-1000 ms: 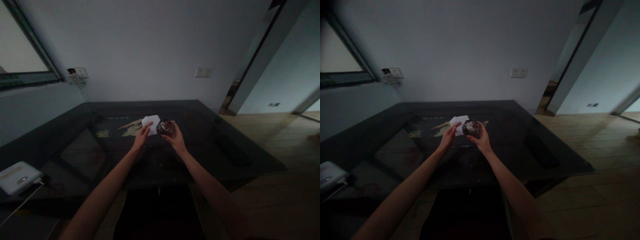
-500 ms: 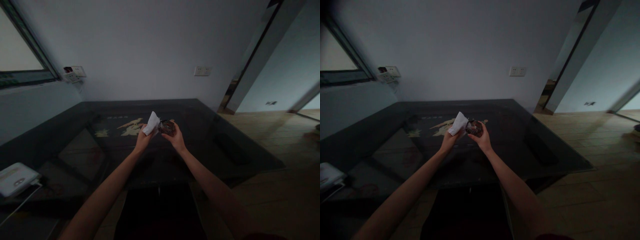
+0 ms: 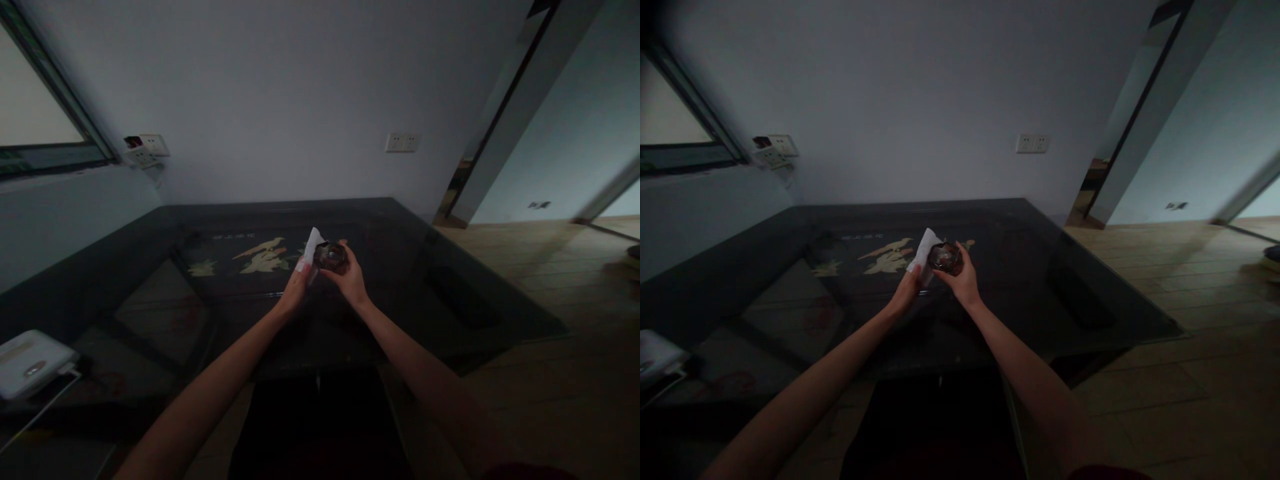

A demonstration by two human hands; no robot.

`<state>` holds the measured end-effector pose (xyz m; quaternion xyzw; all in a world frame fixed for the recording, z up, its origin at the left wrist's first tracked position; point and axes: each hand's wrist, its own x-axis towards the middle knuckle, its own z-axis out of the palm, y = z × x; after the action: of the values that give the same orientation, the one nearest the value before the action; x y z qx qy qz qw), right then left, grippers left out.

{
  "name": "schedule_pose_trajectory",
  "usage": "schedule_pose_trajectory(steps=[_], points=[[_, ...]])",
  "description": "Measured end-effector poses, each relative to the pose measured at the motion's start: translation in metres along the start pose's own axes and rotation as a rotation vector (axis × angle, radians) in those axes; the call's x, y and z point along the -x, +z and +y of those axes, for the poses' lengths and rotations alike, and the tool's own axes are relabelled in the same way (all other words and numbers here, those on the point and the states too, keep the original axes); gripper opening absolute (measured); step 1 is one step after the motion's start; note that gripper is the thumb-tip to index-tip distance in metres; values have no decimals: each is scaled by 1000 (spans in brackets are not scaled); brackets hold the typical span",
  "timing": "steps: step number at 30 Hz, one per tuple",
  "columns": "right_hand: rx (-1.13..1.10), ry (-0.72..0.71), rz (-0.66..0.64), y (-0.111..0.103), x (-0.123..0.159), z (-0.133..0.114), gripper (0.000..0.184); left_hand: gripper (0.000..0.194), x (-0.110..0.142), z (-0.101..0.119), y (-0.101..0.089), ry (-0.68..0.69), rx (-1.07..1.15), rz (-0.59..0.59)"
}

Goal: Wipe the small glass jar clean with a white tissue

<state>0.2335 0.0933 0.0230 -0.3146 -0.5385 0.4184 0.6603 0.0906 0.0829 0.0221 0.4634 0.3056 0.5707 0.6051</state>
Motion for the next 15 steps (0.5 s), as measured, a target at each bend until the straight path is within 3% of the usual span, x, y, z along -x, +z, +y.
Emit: schedule_pose_trajectory(steps=[3,9,12,15], points=[[-6,-5,-6,3,2,-3,92,43,-8,-1,-8,154,-102,161],[-20,-10,-24,5,6,-4,88,53,-11,6,-14,208,-359,351],[-16,-27,-49,9,9,2,84,52,-7,8,-7,299,-436,290],[-3,-54,-41,13,11,9,81,48,-3,5,0,347,-434,129]])
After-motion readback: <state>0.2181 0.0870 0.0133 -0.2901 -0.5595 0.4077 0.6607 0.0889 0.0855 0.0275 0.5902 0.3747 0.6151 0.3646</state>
